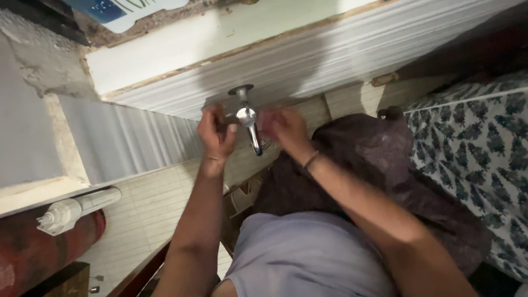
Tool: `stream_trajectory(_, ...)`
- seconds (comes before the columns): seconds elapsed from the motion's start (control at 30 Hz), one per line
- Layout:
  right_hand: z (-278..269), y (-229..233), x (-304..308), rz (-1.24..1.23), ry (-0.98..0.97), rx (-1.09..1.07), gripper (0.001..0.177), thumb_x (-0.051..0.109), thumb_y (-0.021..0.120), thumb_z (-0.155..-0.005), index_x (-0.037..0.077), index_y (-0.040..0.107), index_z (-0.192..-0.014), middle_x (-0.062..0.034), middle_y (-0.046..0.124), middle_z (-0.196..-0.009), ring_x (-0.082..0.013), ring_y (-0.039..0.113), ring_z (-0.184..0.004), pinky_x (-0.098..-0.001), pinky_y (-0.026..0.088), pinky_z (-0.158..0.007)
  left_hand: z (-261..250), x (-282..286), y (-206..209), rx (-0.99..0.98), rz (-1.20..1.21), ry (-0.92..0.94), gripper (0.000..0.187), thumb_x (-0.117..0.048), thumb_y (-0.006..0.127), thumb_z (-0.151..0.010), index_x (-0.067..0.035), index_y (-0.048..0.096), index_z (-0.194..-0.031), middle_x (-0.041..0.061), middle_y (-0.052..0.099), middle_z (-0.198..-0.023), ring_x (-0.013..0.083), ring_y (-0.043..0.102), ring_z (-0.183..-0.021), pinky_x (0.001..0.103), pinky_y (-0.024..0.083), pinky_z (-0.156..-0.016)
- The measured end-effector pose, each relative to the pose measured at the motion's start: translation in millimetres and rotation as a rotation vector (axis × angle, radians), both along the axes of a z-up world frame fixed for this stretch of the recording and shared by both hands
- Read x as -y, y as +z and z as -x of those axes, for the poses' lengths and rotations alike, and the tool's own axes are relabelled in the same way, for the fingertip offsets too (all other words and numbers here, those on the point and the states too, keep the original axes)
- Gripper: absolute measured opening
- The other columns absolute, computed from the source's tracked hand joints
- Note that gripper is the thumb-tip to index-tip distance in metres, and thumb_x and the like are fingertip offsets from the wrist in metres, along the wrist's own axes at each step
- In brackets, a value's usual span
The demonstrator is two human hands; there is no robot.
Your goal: The person cleans a faucet by hand with a pink cloth, wiping different parts of the tap and the wall around it.
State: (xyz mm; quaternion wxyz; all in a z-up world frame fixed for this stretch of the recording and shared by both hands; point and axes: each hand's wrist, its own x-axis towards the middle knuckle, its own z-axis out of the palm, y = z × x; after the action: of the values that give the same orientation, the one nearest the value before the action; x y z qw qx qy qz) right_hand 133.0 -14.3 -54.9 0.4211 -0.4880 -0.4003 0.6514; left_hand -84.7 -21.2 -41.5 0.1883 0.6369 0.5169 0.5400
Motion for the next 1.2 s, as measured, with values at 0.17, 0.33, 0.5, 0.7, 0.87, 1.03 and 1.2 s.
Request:
stream_trajectory(0.17,16.3,-12.7,-61.8,-0.209,0.216,-0.143,0.028,0.003,0.060,-0.102,0.006,0.063,-0.130,-0.0032,0.068,-0.126,-0.0119,0.065,-0.114,-0.0261,0.055,-0.101,0.7,1.2,-18.5,0.207,0.091,0.029,0.056,-0.050,0.063,-0.099,0.001,0.061,-0.121,0.001,0.046,-0.085,0.0131,0.042,-0.075,0.029,0.038,-0.069)
stream_trajectory(0.33,19.1,-10.3,-44.5,-0.397,0.232,0.205,0.034,0.003,0.063,-0.096,0.006,0.071,-0.128,-0.0066,0.065,-0.124,-0.0150,0.066,-0.108,-0.0299,0.056,-0.089,0.9,3.5,-31.8,0.257,0.092,0.008,0.042,-0.041,0.057,-0.111,0.001,0.062,-0.114,0.007,0.063,-0.103,0.0161,0.059,-0.094,0.030,0.049,-0.085)
stream_trajectory(0.5,4.8,7.0,7.3,0.006,0.215,0.173,0.018,0.012,0.072,-0.098,0.000,0.072,-0.111,-0.0148,0.069,-0.107,-0.0211,0.067,-0.093,-0.0324,0.057,-0.077,-0.1,8.4,-72.6,0.414,0.216,0.085,0.039,-0.037,0.053,-0.111,0.000,0.066,-0.109,0.003,0.061,-0.093,0.0111,0.053,-0.084,0.026,0.043,-0.077)
stream_trajectory(0.7,7.0,56.6,60.7,-0.661,0.238,0.539,0.024,0.008,0.062,-0.096,0.002,0.071,-0.117,-0.0142,0.067,-0.118,-0.0323,0.067,-0.113,-0.0380,0.055,-0.095,0.5,2.4,-107.2,0.775,0.455,0.113,0.035,-0.037,0.056,-0.107,-0.005,0.070,-0.102,-0.001,0.060,-0.082,0.0071,0.046,-0.071,0.024,0.036,-0.063)
stream_trajectory(0.87,37.8,46.8,40.7,-1.018,0.509,0.962,0.032,0.009,0.058,-0.092,-0.003,0.070,-0.120,-0.0202,0.066,-0.124,-0.0372,0.063,-0.122,-0.0475,0.048,-0.110,1.3,3.9,-92.8,0.880,0.765,0.122,0.035,-0.044,0.058,-0.100,-0.012,0.069,-0.095,-0.001,0.061,-0.073,0.0093,0.045,-0.056,0.026,0.030,-0.048)
stream_trajectory(1.03,58.1,39.6,43.6,-1.118,0.660,1.292,0.034,0.019,0.058,-0.090,-0.003,0.068,-0.115,-0.0262,0.061,-0.134,-0.0399,0.055,-0.131,-0.0498,0.044,-0.111,4.4,18.1,-51.2,0.990,1.243,-0.179,0.041,-0.047,0.051,-0.091,-0.017,0.071,-0.110,-0.001,0.076,-0.093,0.0104,0.071,-0.071,0.025,0.051,-0.056)
stream_trajectory(1.2,51.7,53.3,45.8,-1.077,0.539,1.077,0.033,0.020,0.058,-0.085,0.003,0.068,-0.112,-0.0272,0.056,-0.139,-0.0415,0.050,-0.131,-0.0639,0.038,-0.097,28.5,25.7,-78.1,1.189,1.084,-0.348,0.029,-0.031,0.066,-0.094,-0.011,0.068,-0.114,0.005,0.071,-0.097,0.0171,0.067,-0.078,0.028,0.050,-0.059)
